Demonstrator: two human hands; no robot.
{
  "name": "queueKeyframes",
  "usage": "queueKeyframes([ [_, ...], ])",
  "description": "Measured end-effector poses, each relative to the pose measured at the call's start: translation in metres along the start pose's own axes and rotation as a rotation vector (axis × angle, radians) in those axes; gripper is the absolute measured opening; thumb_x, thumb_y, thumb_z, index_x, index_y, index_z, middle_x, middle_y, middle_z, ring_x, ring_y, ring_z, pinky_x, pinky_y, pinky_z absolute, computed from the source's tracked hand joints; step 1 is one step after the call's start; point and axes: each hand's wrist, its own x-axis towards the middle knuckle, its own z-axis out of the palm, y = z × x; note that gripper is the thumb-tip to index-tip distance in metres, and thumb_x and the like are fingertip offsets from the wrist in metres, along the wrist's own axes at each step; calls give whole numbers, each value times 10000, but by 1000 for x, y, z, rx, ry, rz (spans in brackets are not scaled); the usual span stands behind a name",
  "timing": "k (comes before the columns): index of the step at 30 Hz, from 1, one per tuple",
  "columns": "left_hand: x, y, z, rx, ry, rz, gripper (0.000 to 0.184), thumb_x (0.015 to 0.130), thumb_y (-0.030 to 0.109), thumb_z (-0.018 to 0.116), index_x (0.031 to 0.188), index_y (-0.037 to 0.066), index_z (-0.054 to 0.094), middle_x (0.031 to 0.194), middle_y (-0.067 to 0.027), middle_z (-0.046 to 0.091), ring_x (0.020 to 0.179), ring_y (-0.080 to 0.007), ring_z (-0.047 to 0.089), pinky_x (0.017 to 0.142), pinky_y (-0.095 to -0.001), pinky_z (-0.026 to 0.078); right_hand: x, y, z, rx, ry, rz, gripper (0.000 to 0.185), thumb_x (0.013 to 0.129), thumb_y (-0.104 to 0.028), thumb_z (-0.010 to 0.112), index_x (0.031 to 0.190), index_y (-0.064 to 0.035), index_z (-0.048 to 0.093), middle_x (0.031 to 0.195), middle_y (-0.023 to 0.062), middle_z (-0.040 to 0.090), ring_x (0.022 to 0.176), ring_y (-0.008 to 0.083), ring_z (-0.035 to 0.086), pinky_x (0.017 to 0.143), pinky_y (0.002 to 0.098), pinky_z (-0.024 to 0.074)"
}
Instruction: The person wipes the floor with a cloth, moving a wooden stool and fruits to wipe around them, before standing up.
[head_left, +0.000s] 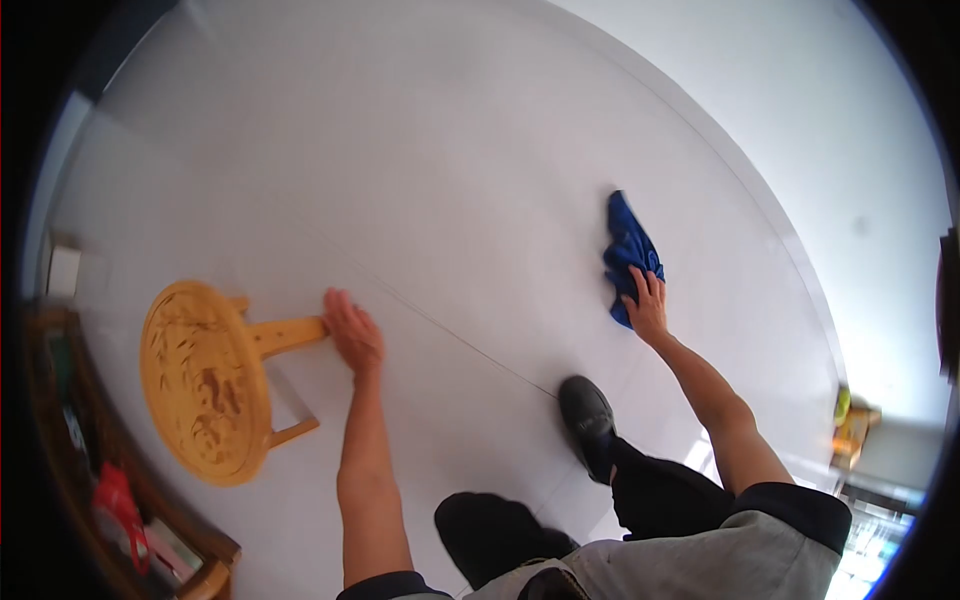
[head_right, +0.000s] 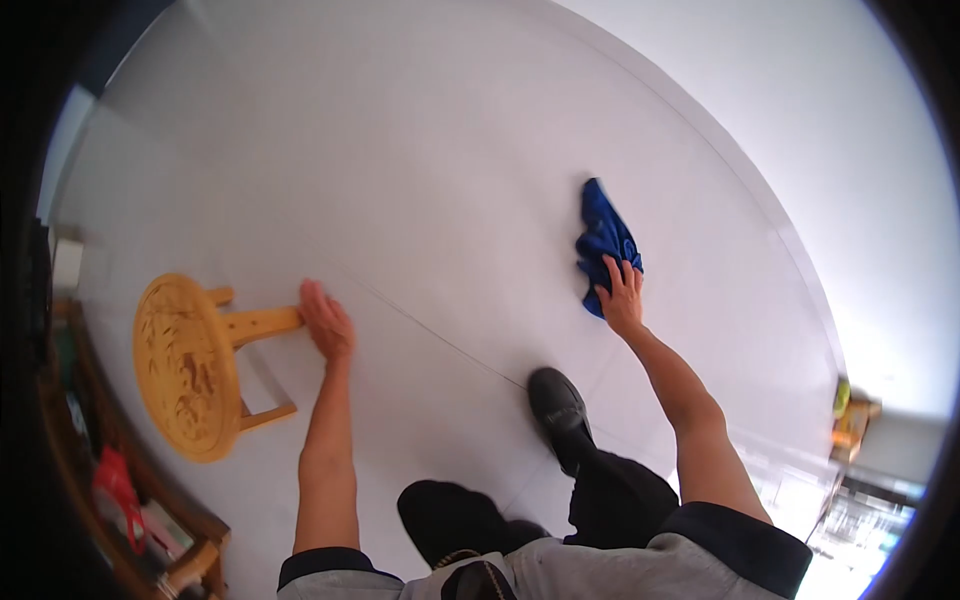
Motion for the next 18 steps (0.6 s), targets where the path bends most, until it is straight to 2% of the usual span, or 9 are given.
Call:
queueKeyframes([
  [4, 2, -12, 11, -8, 21, 16, 347, 860, 159, 352, 1181, 27, 370, 1283, -159, 342, 1208, -308, 303, 982, -477, 237, -22, -21, 6, -2, -113, 120, 700, 674, -203, 641, 1279, -228, 290, 1252, 180, 301, 1151, 386, 267, 966, 482, 227],
  [5, 5, -15, 12, 13, 15, 21, 346, 861, 159, 351, 1178, 25, 373, 1282, -159, 344, 1204, -307, 309, 980, -473, 242, -23, -23, 20, 22, -94, 16, 714, 666, -211, 648, 1282, -226, 286, 1255, 174, 289, 1154, 396, 255, 969, 486, 224],
  [6, 8, -19, 13, 35, 10, 27, 344, 862, 160, 349, 1176, 22, 375, 1280, -159, 346, 1200, -305, 315, 977, -469, 247, -25, -34, 26, 46, -120, -25, 732, 659, -223, 658, 1284, -231, 277, 1247, 156, 298, 1174, 409, 226, 952, 492, 267],
  [8, 13, -20, 17, -4, 33, 82, 341, 863, 159, 344, 1168, 13, 380, 1277, -162, 347, 1185, -304, 332, 967, -462, 260, -26, -62, 21, 39, -349, -107, 742, 683, -237, 651, 1300, -241, 239, 1286, 145, 259, 1217, 410, 166, 928, 517, 299],
  [10, 6, 7, -3, 69, -7, 37, 336, 859, 149, 341, 1159, 5, 386, 1269, -168, 354, 1172, -310, 344, 961, -457, 266, -43, -70, -6, 4, -460, -239, 730, 725, -257, 629, 1315, -262, 199, 1326, 143, 209, 1247, 409, 109, 908, 548, 306],
  [12, 7, 6, 0, 57, -11, 7, 343, 857, 147, 346, 1164, -1, 382, 1261, -175, 360, 1170, -318, 340, 961, -454, 261, -41, -80, -11, -29, -489, -286, 716, 744, -266, 614, 1319, -278, 188, 1340, 139, 187, 1254, 407, 85, 918, 557, 284],
  [14, 5, -14, 11, 68, 61, 111, 355, 858, 152, 354, 1178, -1, 372, 1263, -173, 361, 1179, -318, 328, 976, -443, 245, -32, -92, -2, -46, -521, -389, 701, 763, -274, 599, 1322, -293, 177, 1355, 135, 166, 1261, 405, 62, 929, 566, 261],
  [15, 4, -25, 6, 96, 80, 86, 355, 858, 152, 354, 1178, -1, 372, 1263, -173, 361, 1179, -318, 328, 976, -443, 245, -32, -89, -2, -52, -530, -412, 683, 771, -291, 588, 1320, -298, 183, 1354, 133, 169, 1263, 403, 55, 938, 564, 245],
  [18, 5, -6, 16, 41, 54, 98, 361, 859, 152, 358, 1186, 0, 367, 1269, -174, 355, 1185, -320, 318, 982, -436, 236, -20, -76, -2, -8, -460, -462, 601, 800, -328, 542, 1307, -295, 221, 1342, 129, 186, 1266, 385, 66, 950, 572, 211],
])
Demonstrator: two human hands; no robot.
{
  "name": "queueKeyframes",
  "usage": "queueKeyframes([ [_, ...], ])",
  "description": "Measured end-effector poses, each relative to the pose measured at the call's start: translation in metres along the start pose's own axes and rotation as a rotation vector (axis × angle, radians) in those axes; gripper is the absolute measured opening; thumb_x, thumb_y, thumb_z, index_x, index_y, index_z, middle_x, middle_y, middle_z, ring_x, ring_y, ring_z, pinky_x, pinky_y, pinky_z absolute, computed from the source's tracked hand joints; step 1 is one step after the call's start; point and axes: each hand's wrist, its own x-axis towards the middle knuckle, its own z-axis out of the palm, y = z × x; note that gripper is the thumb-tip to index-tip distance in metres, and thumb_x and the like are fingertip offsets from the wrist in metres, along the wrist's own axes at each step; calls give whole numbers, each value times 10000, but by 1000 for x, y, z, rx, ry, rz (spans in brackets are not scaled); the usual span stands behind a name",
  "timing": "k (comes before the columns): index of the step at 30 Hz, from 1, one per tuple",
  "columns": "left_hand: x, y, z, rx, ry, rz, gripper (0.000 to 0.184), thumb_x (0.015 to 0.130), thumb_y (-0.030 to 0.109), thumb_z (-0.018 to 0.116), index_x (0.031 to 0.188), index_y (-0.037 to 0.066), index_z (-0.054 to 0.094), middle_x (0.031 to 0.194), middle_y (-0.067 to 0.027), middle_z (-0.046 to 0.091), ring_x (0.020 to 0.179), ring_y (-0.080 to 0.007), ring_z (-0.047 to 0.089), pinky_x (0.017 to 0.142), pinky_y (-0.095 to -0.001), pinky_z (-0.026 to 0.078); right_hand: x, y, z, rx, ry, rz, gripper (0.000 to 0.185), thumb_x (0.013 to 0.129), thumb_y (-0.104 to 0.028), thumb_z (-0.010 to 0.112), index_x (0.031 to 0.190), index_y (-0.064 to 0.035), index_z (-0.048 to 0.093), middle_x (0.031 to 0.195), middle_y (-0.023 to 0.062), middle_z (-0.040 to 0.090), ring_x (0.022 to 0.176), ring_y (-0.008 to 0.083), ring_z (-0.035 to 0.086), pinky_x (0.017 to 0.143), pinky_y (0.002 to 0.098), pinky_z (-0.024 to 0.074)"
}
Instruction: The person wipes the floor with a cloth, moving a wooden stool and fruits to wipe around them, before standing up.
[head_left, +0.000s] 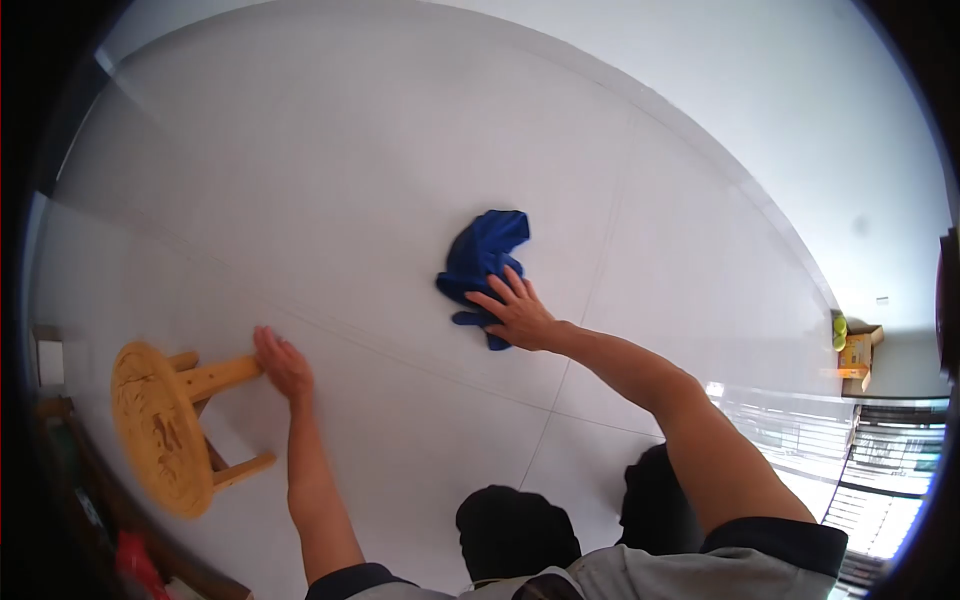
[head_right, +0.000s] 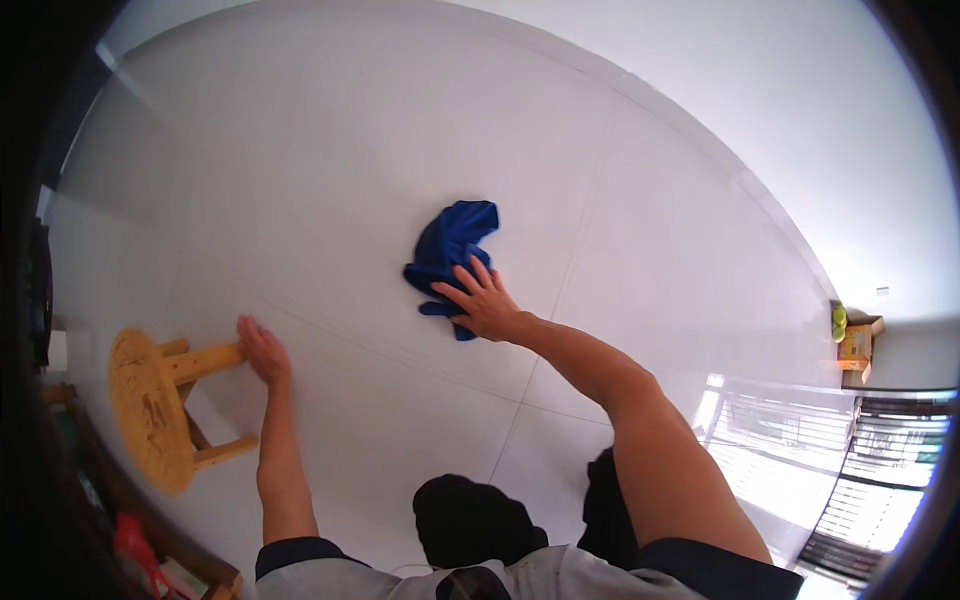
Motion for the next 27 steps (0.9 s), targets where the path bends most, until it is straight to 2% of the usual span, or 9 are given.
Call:
queueKeyframes([
  [7, 1, -23, -5, 51, -27, 68, 346, 858, 131, 355, 1174, -7, 381, 1245, -190, 373, 1137, -336, 364, 966, -404, 272, -12, 13, 6, 55, 279, -62, 524, 772, -281, 577, 1241, -272, 343, 1269, 111, 284, 1214, 357, 202, 933, 523, 271],
  [9, 10, -34, -2, 133, -138, 25, 341, 854, 130, 359, 1164, -9, 392, 1230, -191, 387, 1134, -339, 368, 967, -402, 274, -60, 51, 7, -3, 251, -234, 521, 723, -265, 618, 1192, -304, 393, 1230, 80, 332, 1191, 334, 252, 920, 492, 297],
  [11, 8, -15, 7, 211, -254, -20, 337, 851, 130, 364, 1154, -10, 404, 1216, -191, 401, 1131, -341, 372, 968, -400, 275, -101, 106, -6, -51, 247, -228, 565, 611, -228, 676, 1115, -324, 442, 1203, 65, 368, 1180, 308, 290, 870, 470, 342],
  [13, -1, 18, 23, 146, -346, 56, 325, 836, 120, 390, 1132, -6, 432, 1187, -191, 427, 1130, -335, 380, 974, -403, 273, -108, 162, -15, -111, 203, -34, 539, 636, -228, 662, 1125, -281, 441, 1215, 83, 361, 1183, 306, 295, 855, 473, 332],
  [14, -12, 86, 28, 66, -210, 164, 331, 811, 102, 438, 1126, 0, 449, 1190, -188, 433, 1151, -325, 366, 974, -410, 272, -106, 201, -7, -41, 296, 100, 546, 658, -234, 650, 1156, -269, 429, 1236, 91, 352, 1198, 320, 280, 875, 498, 313],
  [16, -22, 192, 28, -182, -216, 430, 400, 787, 138, 515, 1155, 12, 420, 1255, -175, 376, 1195, -325, 315, 967, -454, 254, -83, 262, -10, -15, 478, 373, 561, 713, -298, 617, 1222, -270, 382, 1285, 109, 317, 1212, 341, 259, 900, 556, 288],
  [19, -22, 305, 34, -187, -497, 209, 500, 831, 263, 468, 1244, 16, 331, 1340, -198, 239, 1266, -329, 167, 983, -543, 145, -62, 349, -32, 6, 587, 635, 537, 743, -377, 565, 1233, -339, 347, 1319, 91, 285, 1214, 356, 246, 900, 558, 296],
  [24, -36, 320, 54, 39, -433, 215, 590, 857, 331, 424, 1310, 18, 213, 1373, -215, 140, 1285, -348, 80, 969, -590, 94, -9, 386, -57, 98, 676, 1187, 569, 717, -412, 534, 1241, -341, 323, 1309, 124, 248, 1213, 414, 152, 930, 549, 241],
  [27, -41, 316, 55, 60, -417, 236, 610, 846, 354, 430, 1310, 19, 220, 1370, -229, 137, 1278, -373, 89, 964, -598, 97, 52, 375, -66, 136, 698, 1187, 562, 715, -412, 535, 1233, -334, 333, 1294, 97, 275, 1200, 396, 187, 929, 552, 235],
])
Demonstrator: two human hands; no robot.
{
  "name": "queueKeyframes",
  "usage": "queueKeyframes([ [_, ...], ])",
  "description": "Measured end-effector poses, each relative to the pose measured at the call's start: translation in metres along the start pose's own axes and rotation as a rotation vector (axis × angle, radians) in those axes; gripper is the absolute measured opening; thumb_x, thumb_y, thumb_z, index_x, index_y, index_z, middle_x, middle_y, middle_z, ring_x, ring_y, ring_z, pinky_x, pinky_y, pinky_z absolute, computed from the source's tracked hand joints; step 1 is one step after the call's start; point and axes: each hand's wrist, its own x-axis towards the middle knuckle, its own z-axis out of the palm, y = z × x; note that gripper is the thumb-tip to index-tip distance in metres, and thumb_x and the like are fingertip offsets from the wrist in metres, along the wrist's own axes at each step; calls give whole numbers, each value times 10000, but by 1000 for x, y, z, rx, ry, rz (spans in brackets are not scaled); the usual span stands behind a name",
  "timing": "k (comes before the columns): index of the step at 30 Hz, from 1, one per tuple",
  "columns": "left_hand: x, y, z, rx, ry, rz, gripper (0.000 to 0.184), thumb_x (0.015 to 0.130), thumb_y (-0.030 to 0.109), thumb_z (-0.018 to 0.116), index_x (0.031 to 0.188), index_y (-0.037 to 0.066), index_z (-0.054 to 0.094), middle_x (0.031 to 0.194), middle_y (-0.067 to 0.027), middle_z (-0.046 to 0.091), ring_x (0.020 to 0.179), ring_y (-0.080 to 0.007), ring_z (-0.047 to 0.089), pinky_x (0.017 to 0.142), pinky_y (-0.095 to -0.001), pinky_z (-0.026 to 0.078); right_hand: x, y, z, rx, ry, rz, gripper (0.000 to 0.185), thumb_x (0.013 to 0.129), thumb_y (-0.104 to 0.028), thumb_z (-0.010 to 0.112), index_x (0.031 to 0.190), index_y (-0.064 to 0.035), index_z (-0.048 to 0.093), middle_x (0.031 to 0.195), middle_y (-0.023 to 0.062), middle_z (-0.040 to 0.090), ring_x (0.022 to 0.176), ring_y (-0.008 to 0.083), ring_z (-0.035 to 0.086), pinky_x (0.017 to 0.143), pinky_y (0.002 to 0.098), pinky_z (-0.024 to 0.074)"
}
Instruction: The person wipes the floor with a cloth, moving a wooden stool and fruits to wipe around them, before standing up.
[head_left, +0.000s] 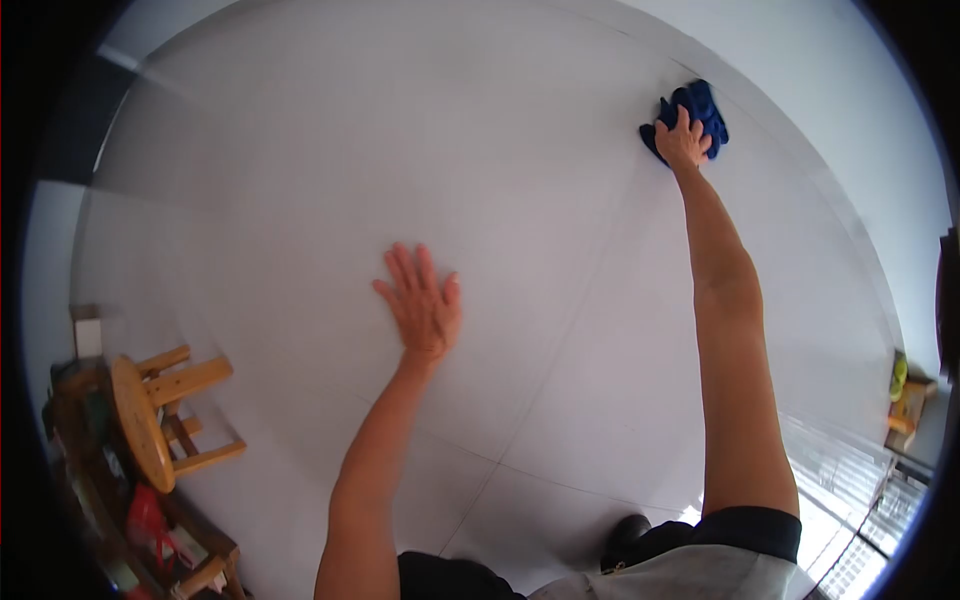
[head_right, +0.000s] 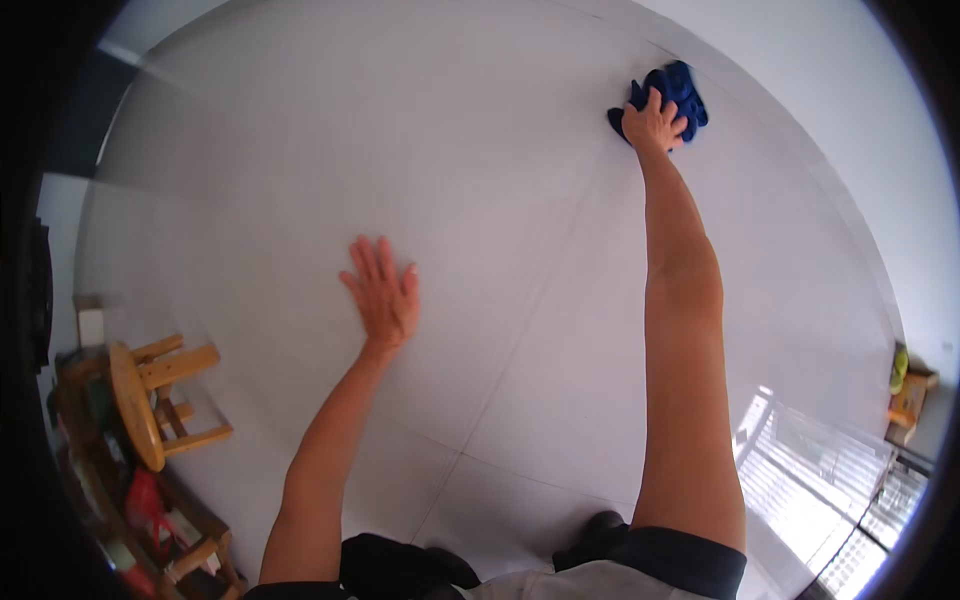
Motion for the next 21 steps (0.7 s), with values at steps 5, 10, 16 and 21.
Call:
queueKeyframes([
  [5, 1, 5, -4, -57, 19, 4, 600, 824, 352, 454, 1283, 8, 277, 1352, -251, 171, 1267, -387, 128, 961, -600, 104, -71, -159, 56, 128, -212, -777, 573, 696, -385, 583, 1219, -315, 360, 1284, 51, 309, 1198, 379, 212, 880, 572, 295],
  [10, 3, 2, -13, -139, -21, -47, 588, 832, 363, 437, 1272, 3, 291, 1341, -252, 195, 1250, -389, 170, 969, -578, 97, -195, -200, 26, 294, -336, -1309, 519, 670, -284, 642, 1153, -281, 451, 1232, 83, 390, 1184, 325, 304, 907, 471, 335],
  [16, 4, 7, -17, -195, 56, -33, 554, 839, 346, 427, 1254, -5, 323, 1337, -238, 221, 1245, -369, 197, 977, -558, 104, -75, -47, 2, 217, -82, -945, 466, 723, -208, 597, 1171, -202, 469, 1202, 151, 420, 1125, 325, 380, 920, 408, 346],
  [21, 4, 5, -5, -198, 125, -37, 545, 824, 327, 455, 1250, 5, 341, 1345, -216, 222, 1255, -350, 188, 975, -565, 95, -100, 168, -44, -46, 106, -685, 482, 801, -287, 532, 1246, -170, 388, 1195, 233, 379, 1070, 406, 363, 938, 466, 273],
])
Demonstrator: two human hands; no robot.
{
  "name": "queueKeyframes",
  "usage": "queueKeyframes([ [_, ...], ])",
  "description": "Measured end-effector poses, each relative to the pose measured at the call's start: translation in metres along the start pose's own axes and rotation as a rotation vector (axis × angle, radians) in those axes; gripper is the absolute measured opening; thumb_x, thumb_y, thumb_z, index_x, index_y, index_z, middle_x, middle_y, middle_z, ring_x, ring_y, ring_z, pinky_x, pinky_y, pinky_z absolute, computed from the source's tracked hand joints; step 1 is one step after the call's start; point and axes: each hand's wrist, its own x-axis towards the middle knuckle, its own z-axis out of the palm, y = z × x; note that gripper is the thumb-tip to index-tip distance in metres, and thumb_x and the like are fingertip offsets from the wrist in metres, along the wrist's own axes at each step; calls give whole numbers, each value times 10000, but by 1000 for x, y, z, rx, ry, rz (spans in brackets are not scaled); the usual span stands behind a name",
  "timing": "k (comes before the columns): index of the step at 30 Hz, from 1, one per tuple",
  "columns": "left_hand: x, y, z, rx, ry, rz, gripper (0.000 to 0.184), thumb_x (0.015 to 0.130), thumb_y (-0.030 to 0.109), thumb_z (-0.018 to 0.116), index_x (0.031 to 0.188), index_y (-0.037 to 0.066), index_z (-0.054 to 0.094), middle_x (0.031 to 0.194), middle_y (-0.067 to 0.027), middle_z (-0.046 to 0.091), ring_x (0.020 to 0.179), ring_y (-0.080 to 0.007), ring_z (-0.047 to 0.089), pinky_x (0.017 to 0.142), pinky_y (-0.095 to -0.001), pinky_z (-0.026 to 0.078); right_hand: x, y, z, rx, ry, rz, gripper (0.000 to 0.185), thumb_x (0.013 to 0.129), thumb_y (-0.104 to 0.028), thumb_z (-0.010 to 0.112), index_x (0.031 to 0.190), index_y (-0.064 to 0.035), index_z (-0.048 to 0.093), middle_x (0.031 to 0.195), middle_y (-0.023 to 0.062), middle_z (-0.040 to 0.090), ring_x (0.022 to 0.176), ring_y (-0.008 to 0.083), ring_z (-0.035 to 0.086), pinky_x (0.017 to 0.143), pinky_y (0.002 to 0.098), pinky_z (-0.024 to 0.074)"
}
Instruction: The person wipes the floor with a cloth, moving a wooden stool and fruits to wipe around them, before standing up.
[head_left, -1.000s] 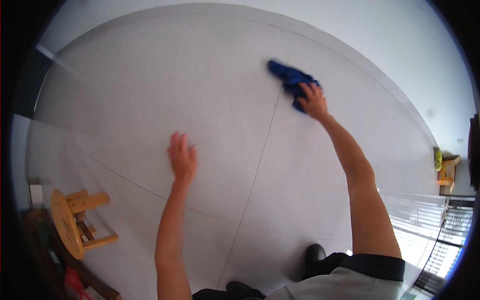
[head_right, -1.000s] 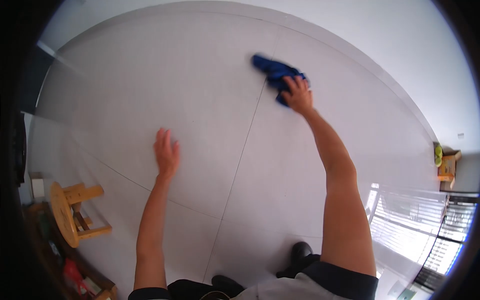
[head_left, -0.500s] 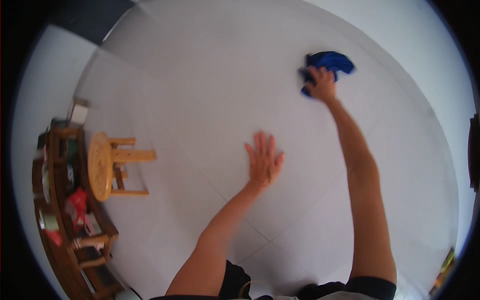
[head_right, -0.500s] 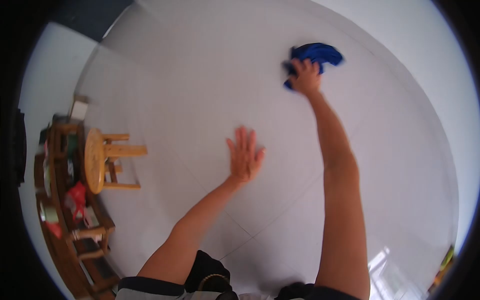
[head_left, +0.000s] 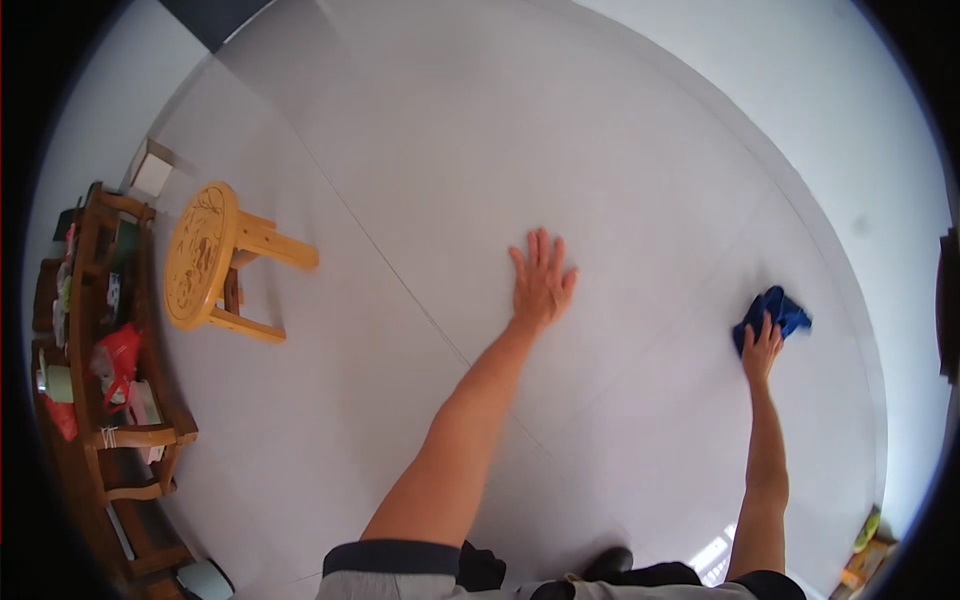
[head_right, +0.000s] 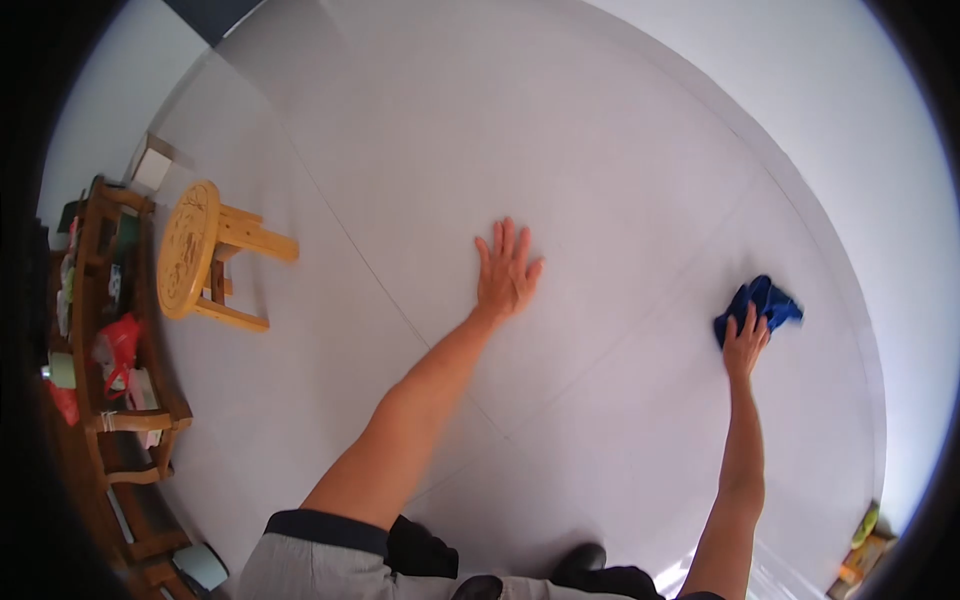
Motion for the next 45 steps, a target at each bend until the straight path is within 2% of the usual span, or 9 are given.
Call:
queueKeyframes([
  [5, 5, -79, -29, -1008, -254, -290, 371, 818, 236, 500, 1141, 58, 466, 1067, -69, 558, 947, -213, 540, 812, -332, 426, -156, -36, -115, 135, -274, 24, 521, 784, -168, 552, 1263, -178, 346, 1252, 230, 292, 1161, 410, 261, 965, 469, 253],
  [10, -96, -263, -222, -1808, 329, -641, 628, 785, 455, 520, 1220, 52, 316, 1038, -131, 495, 961, -276, 493, 907, -540, 323, -209, -59, -129, 111, -305, 70, 526, 778, -171, 546, 1262, -180, 340, 1260, 236, 277, 1176, 415, 235, 988, 478, 207],
  [14, -120, -298, -307, -1816, 1035, -686, 818, 684, 571, 574, 1261, 63, 296, 1294, -138, 295, 1172, -331, 322, 930, -612, 248, -204, -47, -122, 114, -276, -45, 523, 778, -213, 541, 1256, -159, 334, 1229, 234, 317, 1163, 403, 253, 1002, 477, 176],
  [21, -82, -402, -307, -2130, 996, -619, 623, 782, 368, 554, 1235, 5, 329, 1252, -159, 349, 1173, -340, 312, 926, -575, 307, -206, -49, -122, 60, -281, 106, 545, 768, -234, 560, 1256, -239, 320, 1279, 210, 270, 1176, 429, 227, 997, 476, 198],
  [23, -94, -479, -283, -1096, 632, -222, 469, 792, 218, 567, 1159, -38, 425, 1154, -159, 457, 1081, -300, 422, 897, -427, 388, -206, -50, -116, 57, -277, 119, 553, 766, -250, 565, 1256, -275, 312, 1301, 200, 249, 1188, 437, 206, 989, 482, 219],
  [26, -100, -333, -296, -593, 655, -187, 300, 743, -36, 576, 1031, -62, 497, 1007, -99, 538, 889, -164, 529, 780, -225, 430, -205, -55, -124, 61, -333, 150, 569, 768, -251, 565, 1267, -277, 292, 1310, 201, 234, 1194, 439, 193, 995, 486, 207],
  [40, 30, -194, -246, -819, 453, 6, 239, 808, -1, 504, 1035, -65, 464, 1044, -124, 507, 963, -196, 508, 844, -272, 429, -82, -133, -79, 329, -236, -262, 766, 673, -133, 617, 1318, -83, 208, 1262, 139, 358, 1176, 315, 304, 1009, 451, 132],
  [42, 55, -182, -245, -2097, 602, -473, 280, 801, -46, 471, 1076, -73, 426, 1094, -162, 478, 1006, -276, 496, 910, -395, 419, -34, -183, -55, 359, -255, -333, 798, 654, -157, 645, 1306, -45, 199, 1277, 132, 348, 1189, 282, 306, 1011, 443, 137],
  [45, 63, -174, -238, -2132, 635, -441, 305, 788, -60, 468, 1088, -70, 414, 1094, -185, 474, 1033, -311, 476, 885, -452, 438, 27, -270, -3, 421, -284, -316, 791, 693, -254, 644, 1309, -55, 188, 1292, 133, 336, 1221, 261, 279, 1028, 423, 120],
])
